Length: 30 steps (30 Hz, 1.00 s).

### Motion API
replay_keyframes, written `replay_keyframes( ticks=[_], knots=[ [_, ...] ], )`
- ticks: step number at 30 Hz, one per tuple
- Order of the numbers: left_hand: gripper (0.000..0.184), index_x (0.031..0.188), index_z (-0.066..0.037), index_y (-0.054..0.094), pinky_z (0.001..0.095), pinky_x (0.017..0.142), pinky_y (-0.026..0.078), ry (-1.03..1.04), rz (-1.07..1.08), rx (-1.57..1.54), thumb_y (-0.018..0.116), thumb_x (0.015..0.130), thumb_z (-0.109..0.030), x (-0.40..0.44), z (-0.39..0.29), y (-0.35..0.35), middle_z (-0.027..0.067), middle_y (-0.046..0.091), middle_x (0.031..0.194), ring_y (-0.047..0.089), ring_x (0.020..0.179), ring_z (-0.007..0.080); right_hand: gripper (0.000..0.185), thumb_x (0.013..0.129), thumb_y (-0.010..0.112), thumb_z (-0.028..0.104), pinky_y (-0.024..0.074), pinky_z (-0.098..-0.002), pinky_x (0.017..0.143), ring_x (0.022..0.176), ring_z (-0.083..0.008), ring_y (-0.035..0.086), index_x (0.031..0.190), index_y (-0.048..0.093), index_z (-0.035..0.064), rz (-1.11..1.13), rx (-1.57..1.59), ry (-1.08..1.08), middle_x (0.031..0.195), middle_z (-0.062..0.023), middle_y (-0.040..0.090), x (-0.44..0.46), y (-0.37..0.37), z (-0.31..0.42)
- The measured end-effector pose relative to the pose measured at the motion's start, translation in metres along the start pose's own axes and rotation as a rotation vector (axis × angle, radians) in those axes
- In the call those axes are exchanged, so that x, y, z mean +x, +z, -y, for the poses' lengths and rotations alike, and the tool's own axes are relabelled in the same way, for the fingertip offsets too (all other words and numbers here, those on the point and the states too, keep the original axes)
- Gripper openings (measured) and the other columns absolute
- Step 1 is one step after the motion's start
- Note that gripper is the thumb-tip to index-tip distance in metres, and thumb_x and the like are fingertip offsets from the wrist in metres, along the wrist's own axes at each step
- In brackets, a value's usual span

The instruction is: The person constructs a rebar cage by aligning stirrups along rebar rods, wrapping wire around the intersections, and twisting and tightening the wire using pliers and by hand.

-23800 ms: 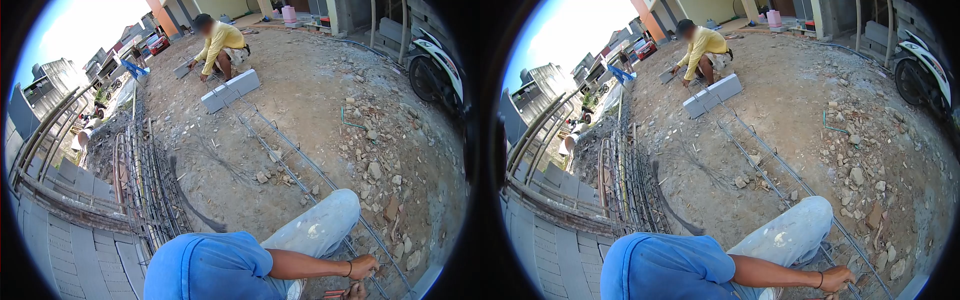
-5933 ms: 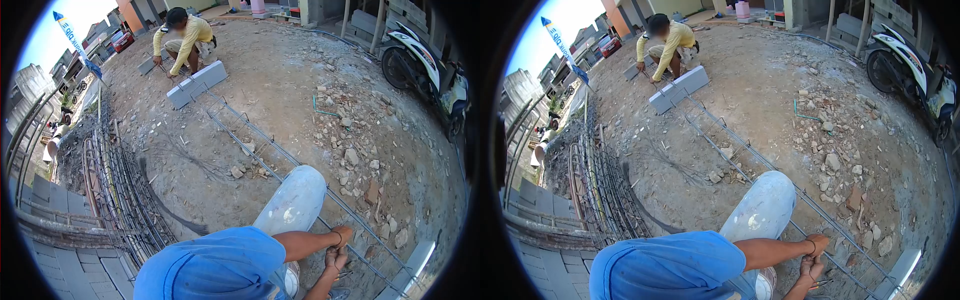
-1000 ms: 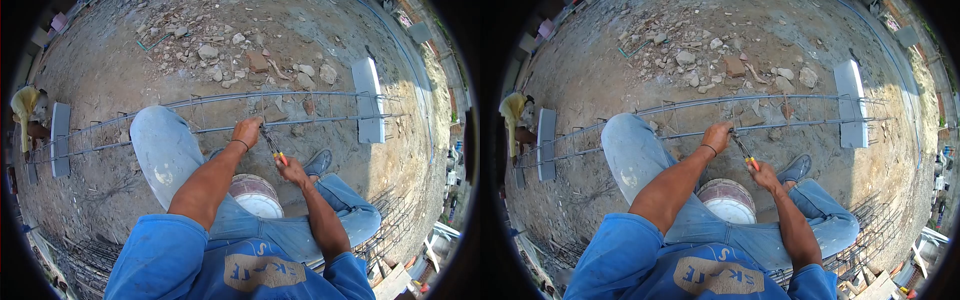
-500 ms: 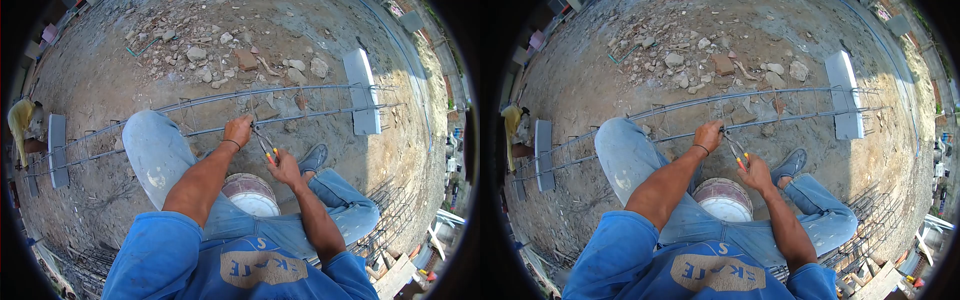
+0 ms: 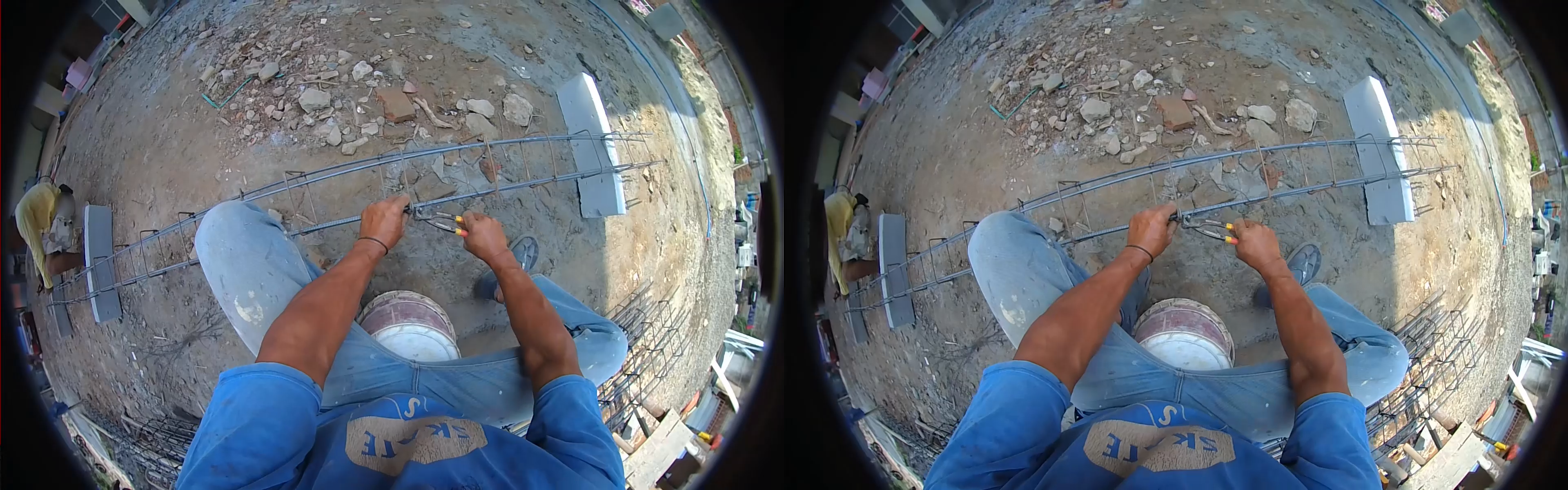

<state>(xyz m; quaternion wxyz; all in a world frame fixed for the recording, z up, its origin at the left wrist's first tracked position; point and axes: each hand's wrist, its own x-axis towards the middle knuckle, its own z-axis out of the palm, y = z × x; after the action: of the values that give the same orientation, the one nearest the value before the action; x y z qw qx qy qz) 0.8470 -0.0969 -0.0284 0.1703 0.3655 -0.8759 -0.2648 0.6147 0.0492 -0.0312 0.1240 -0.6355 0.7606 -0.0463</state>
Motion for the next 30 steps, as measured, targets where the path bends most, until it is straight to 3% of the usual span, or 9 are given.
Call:
replay_keyframes(
  ticks=[13, 15, 16, 18, 20, 24, 26, 27, 30],
  knots=[
    [0.017, 0.098, -0.01, 0.059, 0.052, 0.072, 0.052, 0.038, 0.039, -0.032, 0.068, 0.084, -0.011, -0.001, 0.008, 0.002, 0.0142, 0.069, 0.094, 0.066, 0.087, 0.0408, 0.039, 0.099, 0.059, 0.039, 0.0546, -0.0496, 0.066, 0.078, -0.0404, 0.07, 0.097, 0.059, 0.0, 0.195, 0.242, 0.23, 0.082, -0.024, 0.07, -0.062, -0.011, 0.096],
    [0.017, 0.098, -0.01, 0.059, 0.0524, 0.072, 0.052, 0.058, 0.026, -0.036, 0.068, 0.084, -0.01, -0.002, 0.012, 0.005, 0.0138, 0.069, 0.094, 0.066, 0.087, 0.0407, 0.044, 0.103, 0.052, 0.045, 0.0555, -0.0421, 0.059, 0.066, -0.0305, 0.071, 0.097, 0.06, 0.0019, 0.629, 1.495, 0.618, 0.075, -0.0179, 0.07, -0.059, -0.017, 0.101],
    [0.018, 0.098, -0.01, 0.058, 0.0527, 0.071, 0.051, 0.076, 0.005, -0.042, 0.069, 0.083, -0.009, -0.002, 0.012, 0.005, 0.0135, 0.068, 0.094, 0.067, 0.087, 0.0407, 0.044, 0.103, 0.052, 0.045, 0.0555, -0.0421, 0.059, 0.066, -0.0305, 0.071, 0.097, 0.06, 0.0019, 0.62, 1.497, 0.617, 0.075, -0.0179, 0.07, -0.061, -0.016, 0.101],
    [0.02, 0.1, -0.01, 0.059, 0.0521, 0.074, 0.051, 0.056, 0.02, -0.05, 0.068, 0.082, -0.008, 0.0, 0.01, 0.007, 0.0138, 0.068, 0.095, 0.066, 0.089, 0.0407, 0.046, 0.107, 0.044, 0.043, 0.0547, -0.0361, 0.05, 0.058, -0.0233, 0.067, 0.099, 0.062, 0.0018, 0.768, 2.311, 0.554, 0.073, -0.0129, 0.067, -0.062, -0.011, 0.097],
    [0.022, 0.101, -0.009, 0.06, 0.0516, 0.076, 0.051, 0.027, 0.024, -0.05, 0.068, 0.081, -0.006, 0.002, 0.009, 0.007, 0.0141, 0.067, 0.097, 0.065, 0.091, 0.0407, 0.048, 0.106, 0.045, 0.046, 0.0558, -0.0362, 0.051, 0.057, -0.0235, 0.068, 0.097, 0.062, 0.0022, 0.743, 2.192, 0.529, 0.073, -0.0136, 0.068, -0.06, -0.003, 0.089],
    [0.032, 0.11, -0.001, 0.06, 0.0451, 0.084, 0.048, -0.075, -0.416, 0.099, 0.066, 0.079, -0.002, -0.025, -0.04, 0.017, 0.0176, 0.064, 0.101, 0.06, 0.098, 0.0379, 0.051, 0.105, 0.045, 0.05, 0.0588, -0.0365, 0.054, 0.058, -0.0248, 0.069, 0.097, 0.061, 0.0024, 0.708, 1.875, 0.561, 0.074, -0.015, 0.069, -0.063, -0.003, 0.086],
    [0.032, 0.111, 0.0, 0.059, 0.0397, 0.084, 0.048, -0.632, -0.514, -0.251, 0.071, 0.083, -0.009, -0.041, -0.056, 0.037, 0.0126, 0.063, 0.098, 0.062, 0.097, 0.0299, 0.052, 0.105, 0.044, 0.051, 0.0595, -0.0367, 0.055, 0.059, -0.0251, 0.07, 0.098, 0.06, 0.0022, 0.685, 1.777, 0.572, 0.074, -0.0156, 0.069, -0.062, -0.016, 0.091],
    [0.032, 0.111, 0.0, 0.059, 0.0397, 0.084, 0.048, -0.633, -0.515, -0.25, 0.071, 0.083, -0.009, -0.047, -0.049, 0.054, 0.0126, 0.063, 0.098, 0.062, 0.097, 0.0299, 0.053, 0.105, 0.043, 0.052, 0.0602, -0.0369, 0.056, 0.061, -0.0255, 0.071, 0.098, 0.06, 0.0021, 0.663, 1.681, 0.586, 0.074, -0.0162, 0.069, -0.063, -0.02, 0.094],
    [0.039, 0.116, 0.0, 0.059, 0.0358, 0.086, 0.047, -0.875, -0.288, -1.112, 0.076, 0.087, -0.02, -0.048, -0.034, 0.073, 0.0085, 0.064, 0.102, 0.061, 0.099, 0.0215, 0.056, 0.104, 0.043, 0.055, 0.0595, -0.0377, 0.054, 0.061, -0.026, 0.07, 0.1, 0.059, 0.0016, 0.671, 1.539, 0.668, 0.075, -0.0169, 0.068, -0.063, -0.01, 0.092]
  ],
)
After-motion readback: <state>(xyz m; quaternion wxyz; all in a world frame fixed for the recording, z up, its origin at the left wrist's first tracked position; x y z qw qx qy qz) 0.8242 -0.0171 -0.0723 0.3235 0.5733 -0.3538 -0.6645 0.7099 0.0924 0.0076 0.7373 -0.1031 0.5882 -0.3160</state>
